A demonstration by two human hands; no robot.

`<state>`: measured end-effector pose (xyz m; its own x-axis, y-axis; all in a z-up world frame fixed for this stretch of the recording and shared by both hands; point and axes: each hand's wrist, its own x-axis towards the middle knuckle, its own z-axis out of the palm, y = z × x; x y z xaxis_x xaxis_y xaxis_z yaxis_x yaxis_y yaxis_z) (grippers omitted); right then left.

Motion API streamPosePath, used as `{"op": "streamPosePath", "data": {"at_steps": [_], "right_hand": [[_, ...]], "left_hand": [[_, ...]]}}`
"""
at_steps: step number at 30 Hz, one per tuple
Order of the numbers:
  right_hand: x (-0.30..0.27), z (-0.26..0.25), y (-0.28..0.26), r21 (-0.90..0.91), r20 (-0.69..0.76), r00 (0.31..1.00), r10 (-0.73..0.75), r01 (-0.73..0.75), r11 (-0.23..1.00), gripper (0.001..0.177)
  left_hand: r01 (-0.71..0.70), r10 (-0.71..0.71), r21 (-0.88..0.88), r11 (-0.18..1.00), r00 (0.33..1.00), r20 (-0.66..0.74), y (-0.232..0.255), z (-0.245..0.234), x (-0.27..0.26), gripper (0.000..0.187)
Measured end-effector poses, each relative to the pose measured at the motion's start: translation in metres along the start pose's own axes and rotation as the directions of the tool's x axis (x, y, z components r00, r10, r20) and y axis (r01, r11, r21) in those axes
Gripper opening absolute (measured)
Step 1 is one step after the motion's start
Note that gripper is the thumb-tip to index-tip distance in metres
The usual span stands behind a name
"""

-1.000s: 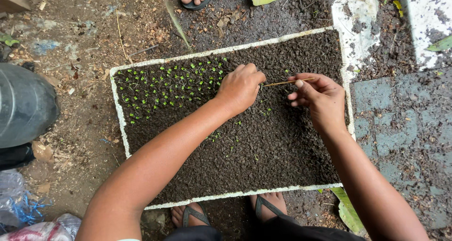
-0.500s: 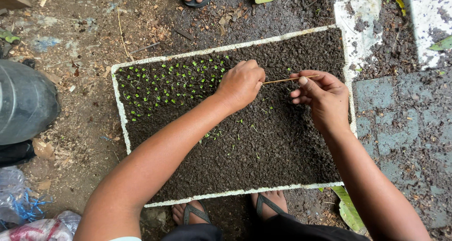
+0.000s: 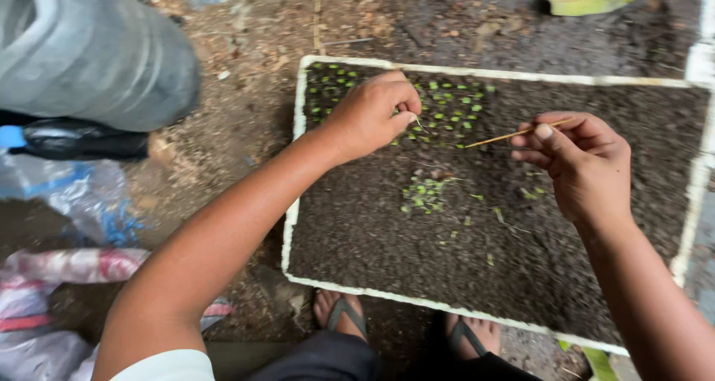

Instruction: The person uses a small wooden stick to carefully transplant tiny green seedlings into a rectangular tray filled with dark soil. They pick up each seedling and place it into the soil, arranging them in neat rows within the tray.

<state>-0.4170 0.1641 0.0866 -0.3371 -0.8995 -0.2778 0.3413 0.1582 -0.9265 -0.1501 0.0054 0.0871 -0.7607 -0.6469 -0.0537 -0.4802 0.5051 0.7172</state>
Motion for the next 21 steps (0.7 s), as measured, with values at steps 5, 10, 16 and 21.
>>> {"op": "streamPosePath", "data": {"at_steps": [5, 10, 16, 21], "right_hand": [[0.013, 0.078, 0.000, -0.192, 0.212, 0.977, 0.010, 0.032, 0.981, 0.010], [0.022, 0.131, 0.014, -0.273, 0.333, 0.941, 0.056, 0.039, 0.961, 0.016], [0.029, 0.157, 0.047, -0.246, 0.351, 0.936, 0.034, 0.057, 0.968, 0.014], [0.033, 0.159, 0.059, -0.232, 0.341, 0.939, -0.048, 0.133, 0.964, 0.012]], "left_hand": [[0.002, 0.000, 0.020, 1.000, 0.997, -0.080, -0.055, -0.039, -0.053, 0.006], [0.107, -0.113, 0.051, 0.993, 0.987, 0.116, -0.057, -0.050, -0.076, 0.010], [0.018, -0.033, 0.074, 0.997, 0.977, 0.209, -0.077, -0.027, -0.068, 0.011], [-0.007, -0.020, 0.134, 0.991, 0.980, 0.198, -0.074, -0.027, -0.062, 0.020]]}}
